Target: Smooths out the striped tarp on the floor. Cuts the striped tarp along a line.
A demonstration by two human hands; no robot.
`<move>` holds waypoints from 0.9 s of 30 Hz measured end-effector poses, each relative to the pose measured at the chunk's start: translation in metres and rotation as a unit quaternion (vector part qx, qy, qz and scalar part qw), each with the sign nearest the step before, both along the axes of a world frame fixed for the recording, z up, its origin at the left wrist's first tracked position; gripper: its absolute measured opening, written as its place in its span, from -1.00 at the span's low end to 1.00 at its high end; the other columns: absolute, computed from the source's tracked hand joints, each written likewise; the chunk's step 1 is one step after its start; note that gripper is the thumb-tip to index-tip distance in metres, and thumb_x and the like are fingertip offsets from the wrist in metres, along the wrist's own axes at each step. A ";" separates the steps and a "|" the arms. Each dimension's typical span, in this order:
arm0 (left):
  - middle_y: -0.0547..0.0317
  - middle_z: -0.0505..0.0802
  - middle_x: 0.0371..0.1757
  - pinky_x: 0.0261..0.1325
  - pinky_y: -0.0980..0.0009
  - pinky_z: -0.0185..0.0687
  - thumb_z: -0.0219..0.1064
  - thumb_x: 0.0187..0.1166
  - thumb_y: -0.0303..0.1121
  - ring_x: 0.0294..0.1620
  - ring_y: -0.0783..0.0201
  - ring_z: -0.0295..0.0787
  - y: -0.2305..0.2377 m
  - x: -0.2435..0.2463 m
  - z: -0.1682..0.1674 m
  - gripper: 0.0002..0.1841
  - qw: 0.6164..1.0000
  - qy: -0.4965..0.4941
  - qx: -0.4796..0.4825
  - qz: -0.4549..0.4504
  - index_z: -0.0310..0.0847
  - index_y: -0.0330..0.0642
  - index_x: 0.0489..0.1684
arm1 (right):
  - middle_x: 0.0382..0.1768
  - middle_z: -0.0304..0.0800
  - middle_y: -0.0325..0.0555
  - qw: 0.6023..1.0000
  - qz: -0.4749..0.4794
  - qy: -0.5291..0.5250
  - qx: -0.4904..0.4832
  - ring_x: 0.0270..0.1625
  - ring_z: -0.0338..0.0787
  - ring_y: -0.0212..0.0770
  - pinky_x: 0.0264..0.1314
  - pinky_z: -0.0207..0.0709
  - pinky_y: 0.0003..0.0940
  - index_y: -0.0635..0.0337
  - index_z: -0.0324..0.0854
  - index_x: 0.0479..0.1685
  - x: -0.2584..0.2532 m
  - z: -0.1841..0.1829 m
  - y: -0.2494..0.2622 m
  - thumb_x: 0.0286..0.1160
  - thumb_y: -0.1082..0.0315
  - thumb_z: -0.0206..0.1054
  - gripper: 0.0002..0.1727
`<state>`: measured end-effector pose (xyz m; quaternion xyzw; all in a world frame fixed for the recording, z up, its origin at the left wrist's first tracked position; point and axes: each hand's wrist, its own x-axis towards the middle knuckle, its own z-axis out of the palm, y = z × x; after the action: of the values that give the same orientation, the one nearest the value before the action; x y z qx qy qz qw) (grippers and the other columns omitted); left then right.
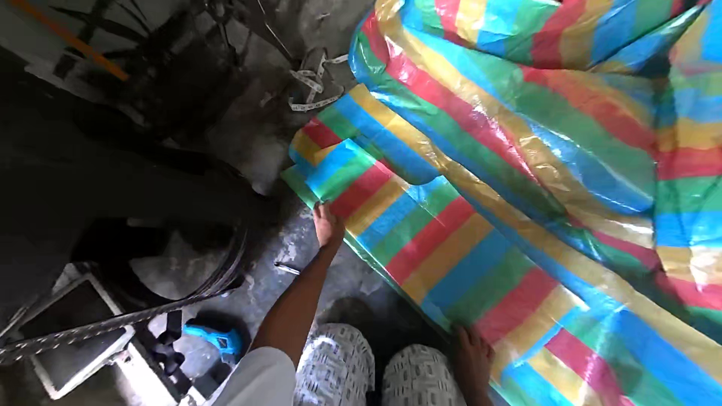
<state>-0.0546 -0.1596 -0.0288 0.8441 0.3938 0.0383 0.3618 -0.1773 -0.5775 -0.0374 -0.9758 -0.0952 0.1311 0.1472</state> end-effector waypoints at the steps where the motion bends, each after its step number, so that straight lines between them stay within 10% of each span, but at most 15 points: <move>1: -0.38 0.52 0.61 0.57 -0.10 0.50 0.23 0.74 -0.31 0.57 -0.25 0.55 0.005 0.008 0.002 -0.41 0.995 -0.024 -0.058 0.079 0.23 -0.43 0.69 | 0.19 0.73 0.52 1.000 -0.002 -0.007 0.022 0.27 0.66 0.62 0.35 0.28 0.65 0.32 0.77 0.20 -0.002 -0.001 -0.006 0.39 0.27 0.50 -0.57; 3: -0.45 0.69 0.39 0.40 -0.12 0.63 0.30 0.72 -0.10 0.37 -0.27 0.72 0.021 0.025 -0.001 -0.27 0.963 -0.046 -0.159 0.214 0.12 -0.38 0.73 | 0.25 0.72 0.48 0.998 -0.031 -0.038 0.045 0.28 0.67 0.60 0.36 0.28 0.63 0.32 0.78 0.20 -0.006 0.002 -0.021 0.39 -0.02 0.45 -0.41; 6: -0.46 0.64 0.43 0.39 -0.14 0.63 0.43 0.63 -0.11 0.38 -0.27 0.68 0.045 0.043 -0.007 -0.31 0.932 -0.038 -0.230 0.277 0.34 -0.40 0.61 | 0.39 0.55 0.63 0.969 -0.238 0.000 0.066 0.44 0.54 0.62 0.46 0.31 0.52 0.56 0.55 0.39 0.001 0.018 -0.044 0.56 0.14 0.40 -0.37; 10: -0.28 0.64 0.45 0.39 0.12 0.58 0.25 0.76 -0.25 0.32 0.01 0.65 0.069 0.036 -0.016 -0.50 0.953 0.026 -0.259 0.158 0.41 -0.41 0.55 | 0.45 0.49 0.52 0.780 -0.575 0.153 0.192 0.39 0.58 0.29 0.40 0.47 0.14 0.48 0.24 0.65 0.009 0.033 -0.061 0.73 0.18 0.28 -0.32; 13: 0.00 0.69 0.21 0.09 0.37 0.60 0.31 0.67 -0.21 0.00 0.33 0.63 0.069 0.032 -0.012 -0.53 0.972 0.109 -0.200 0.059 0.48 -0.29 0.44 | 0.43 0.53 0.33 0.703 -0.634 0.237 0.218 0.31 0.62 0.13 0.25 0.55 0.06 0.32 0.32 0.62 0.012 0.037 -0.076 0.74 0.10 0.26 -0.38; 16: -0.20 0.56 0.57 0.40 0.05 0.59 0.41 0.58 -0.19 0.43 0.03 0.59 0.071 0.024 -0.001 -0.33 0.979 0.109 -0.144 0.090 0.33 -0.27 0.66 | 0.33 0.56 0.19 0.675 -0.613 0.333 0.240 0.14 0.65 -0.04 0.11 0.59 -0.15 0.24 0.35 0.60 0.013 0.034 -0.085 0.78 0.12 0.20 -0.46; 20: -0.22 0.52 0.60 0.38 0.01 0.59 0.38 0.59 -0.21 0.45 -0.01 0.58 0.083 0.011 -0.006 -0.35 0.981 0.102 -0.107 0.125 0.33 -0.27 0.65 | 0.11 0.63 0.09 0.713 -0.541 0.367 0.253 -0.10 0.64 -0.21 -0.04 0.60 -0.26 0.34 0.38 0.48 0.007 0.026 -0.086 0.68 0.35 0.31 -0.53; 23: -0.17 0.61 0.47 0.23 0.18 0.64 0.38 0.61 -0.25 0.19 0.16 0.67 0.087 0.009 -0.005 -0.40 0.984 0.109 -0.101 0.095 0.37 -0.31 0.60 | -0.05 0.68 0.23 0.800 -0.485 0.290 0.202 -0.11 0.65 -0.04 0.00 0.57 -0.04 0.48 0.57 0.11 0.014 0.019 -0.085 0.59 0.34 0.41 -0.66; 27: -0.10 0.63 0.34 0.12 0.33 0.62 0.36 0.64 -0.21 0.00 0.32 0.65 0.089 0.007 -0.004 -0.41 0.984 0.108 -0.110 0.085 0.33 -0.33 0.58 | 0.05 0.74 0.46 0.845 -0.431 0.292 0.118 0.12 0.73 0.30 0.27 0.50 0.28 0.55 0.63 0.14 0.027 0.013 -0.090 0.55 0.26 0.46 -0.56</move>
<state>-0.0476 -0.0704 -0.0333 0.7617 0.5030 -0.0658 0.4032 -0.1498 -0.6678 -0.0246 -0.8103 0.3679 0.3209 0.3241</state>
